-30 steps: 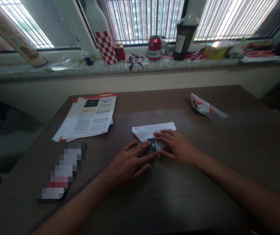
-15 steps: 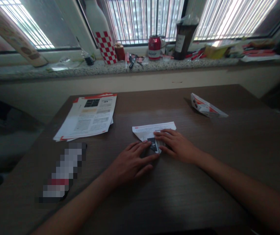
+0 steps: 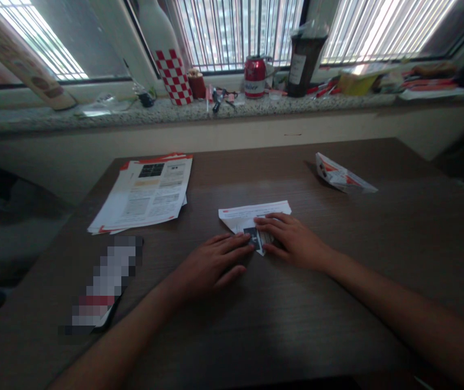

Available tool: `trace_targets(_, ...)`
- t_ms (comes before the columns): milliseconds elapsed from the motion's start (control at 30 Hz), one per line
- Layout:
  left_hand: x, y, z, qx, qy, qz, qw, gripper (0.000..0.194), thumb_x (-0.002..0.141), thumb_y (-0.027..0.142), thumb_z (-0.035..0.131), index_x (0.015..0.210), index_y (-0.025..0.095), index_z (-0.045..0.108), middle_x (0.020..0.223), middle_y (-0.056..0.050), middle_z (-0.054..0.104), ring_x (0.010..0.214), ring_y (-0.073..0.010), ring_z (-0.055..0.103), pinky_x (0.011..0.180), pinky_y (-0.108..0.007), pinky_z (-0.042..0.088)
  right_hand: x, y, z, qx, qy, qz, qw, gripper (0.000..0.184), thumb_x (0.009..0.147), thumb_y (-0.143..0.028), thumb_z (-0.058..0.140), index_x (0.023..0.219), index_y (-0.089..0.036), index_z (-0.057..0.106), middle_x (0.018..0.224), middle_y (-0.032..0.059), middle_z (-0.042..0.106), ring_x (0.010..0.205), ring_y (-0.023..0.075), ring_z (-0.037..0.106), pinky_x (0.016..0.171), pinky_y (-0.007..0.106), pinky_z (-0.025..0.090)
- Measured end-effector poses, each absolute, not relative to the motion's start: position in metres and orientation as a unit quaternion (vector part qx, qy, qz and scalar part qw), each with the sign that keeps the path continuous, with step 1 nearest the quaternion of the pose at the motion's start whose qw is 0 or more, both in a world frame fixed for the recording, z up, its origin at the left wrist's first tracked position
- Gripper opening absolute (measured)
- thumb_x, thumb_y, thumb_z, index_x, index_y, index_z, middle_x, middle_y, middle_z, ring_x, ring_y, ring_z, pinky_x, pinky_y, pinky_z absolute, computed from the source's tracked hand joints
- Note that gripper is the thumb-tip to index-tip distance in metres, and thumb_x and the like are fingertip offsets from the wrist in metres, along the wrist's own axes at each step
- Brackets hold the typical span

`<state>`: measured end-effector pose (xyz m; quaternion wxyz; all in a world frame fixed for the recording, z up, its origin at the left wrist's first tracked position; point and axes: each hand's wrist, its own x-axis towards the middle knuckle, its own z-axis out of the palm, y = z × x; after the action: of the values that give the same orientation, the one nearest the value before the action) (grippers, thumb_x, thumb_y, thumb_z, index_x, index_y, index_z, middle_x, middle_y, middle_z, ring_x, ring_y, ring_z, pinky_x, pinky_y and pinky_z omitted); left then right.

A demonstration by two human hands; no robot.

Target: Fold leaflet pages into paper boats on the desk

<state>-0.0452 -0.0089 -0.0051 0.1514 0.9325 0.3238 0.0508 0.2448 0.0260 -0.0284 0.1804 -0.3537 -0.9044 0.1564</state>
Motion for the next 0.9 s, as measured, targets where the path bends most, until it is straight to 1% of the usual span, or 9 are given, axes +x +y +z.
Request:
trace_targets(67, -0.047, -0.007, -0.005, 0.931, 0.326, 0.047, 0.154, 0.049, 0.111, 0.046, 0.044, 0.159, 0.034, 0.043, 0.168, -0.001, 0.039, 0.151, -0.0253, 0.042, 0.125, -0.047, 0.03, 0.244, 0.025, -0.028, -0.359, -0.903, 0.154, 0.178, 0.053, 0.099, -0.046, 0.064, 0.149, -0.028, 0.055, 0.154, 0.0055, 0.058, 0.144, 0.0329, 0.047, 0.117, 0.058, 0.043)
trace_targets(167, -0.048, -0.005, -0.005, 0.927, 0.338, 0.036, 0.158, 0.046, 0.112, 0.046, 0.04, 0.157, 0.039, 0.044, 0.167, 0.003, 0.04, 0.152, -0.0241, 0.041, 0.125, -0.05, 0.028, 0.243, 0.024, -0.029, -0.365, -0.902, 0.148, 0.176, 0.058, 0.097, -0.047, 0.066, 0.15, -0.028, 0.053, 0.154, 0.0057, 0.058, 0.144, 0.0339, 0.047, 0.116, 0.058, 0.043)
trace_targets(300, -0.051, -0.001, -0.005, 0.922, 0.339, 0.051, 0.178, 0.047, 0.113, 0.042, 0.039, 0.16, 0.036, 0.039, 0.165, 0.001, 0.044, 0.15, -0.0204, 0.044, 0.124, -0.045, 0.03, 0.242, 0.023, -0.029, -0.366, -0.901, 0.148, 0.178, 0.058, 0.097, -0.046, 0.066, 0.15, -0.028, 0.053, 0.153, 0.0048, 0.059, 0.142, 0.0335, 0.048, 0.116, 0.057, 0.044)
trace_targets(367, -0.054, 0.001, -0.005, 0.924, 0.334, 0.057, 0.176, 0.047, 0.113, 0.041, 0.039, 0.16, 0.035, 0.041, 0.165, 0.001, 0.044, 0.149, -0.021, 0.045, 0.125, -0.045, 0.028, 0.242, 0.024, -0.028, -0.364, -0.901, 0.15, 0.183, 0.059, 0.097, -0.046, 0.067, 0.151, -0.029, 0.053, 0.153, 0.0048, 0.059, 0.141, 0.0333, 0.049, 0.116, 0.057, 0.044)
trace_targets(500, -0.059, 0.004, -0.007, 0.924, 0.349, 0.042, 0.152, 0.043, 0.113, 0.043, 0.04, 0.155, 0.04, 0.048, 0.166, 0.001, 0.042, 0.151, -0.0252, 0.043, 0.125, -0.051, 0.026, 0.242, 0.024, -0.029, -0.362, -0.901, 0.149, 0.186, 0.06, 0.096, -0.047, 0.067, 0.152, -0.028, 0.052, 0.153, 0.0058, 0.059, 0.142, 0.0328, 0.048, 0.116, 0.057, 0.043)
trace_targets(600, -0.061, 0.006, -0.008, 0.921, 0.351, 0.055, 0.162, 0.044, 0.113, 0.042, 0.038, 0.156, 0.04, 0.046, 0.165, 0.002, 0.044, 0.148, -0.0238, 0.047, 0.124, -0.048, 0.029, 0.243, 0.025, -0.029, -0.359, -0.902, 0.152, 0.186, 0.06, 0.096, -0.046, 0.068, 0.151, -0.03, 0.052, 0.153, 0.0058, 0.059, 0.142, 0.0326, 0.048, 0.116, 0.057, 0.043)
trace_targets(700, -0.063, 0.008, -0.008, 0.919, 0.35, 0.068, 0.168, 0.046, 0.113, 0.043, 0.037, 0.159, 0.037, 0.042, 0.164, 0.002, 0.046, 0.147, -0.0221, 0.048, 0.125, -0.046, 0.028, 0.243, 0.025, -0.029, -0.359, -0.902, 0.154, 0.186, 0.058, 0.096, -0.047, 0.067, 0.151, -0.031, 0.053, 0.153, 0.0051, 0.058, 0.142, 0.0327, 0.048, 0.116, 0.058, 0.043)
trace_targets(800, -0.065, 0.009, -0.009, 0.918, 0.361, 0.059, 0.156, 0.044, 0.113, 0.043, 0.039, 0.156, 0.039, 0.046, 0.166, 0.002, 0.043, 0.149, -0.0235, 0.044, 0.126, -0.048, 0.024, 0.242, 0.025, -0.028, -0.361, -0.902, 0.153, 0.182, 0.057, 0.097, -0.047, 0.066, 0.15, -0.03, 0.054, 0.154, 0.0052, 0.058, 0.142, 0.0333, 0.048, 0.116, 0.058, 0.043)
trace_targets(900, -0.067, 0.01, -0.009, 0.914, 0.376, 0.047, 0.149, 0.043, 0.113, 0.043, 0.038, 0.155, 0.043, 0.048, 0.168, 0.003, 0.039, 0.151, -0.0246, 0.042, 0.125, -0.051, 0.023, 0.242, 0.024, -0.027, -0.364, -0.902, 0.148, 0.177, 0.057, 0.097, -0.048, 0.066, 0.15, -0.028, 0.054, 0.154, 0.0055, 0.058, 0.142, 0.0336, 0.048, 0.116, 0.058, 0.043)
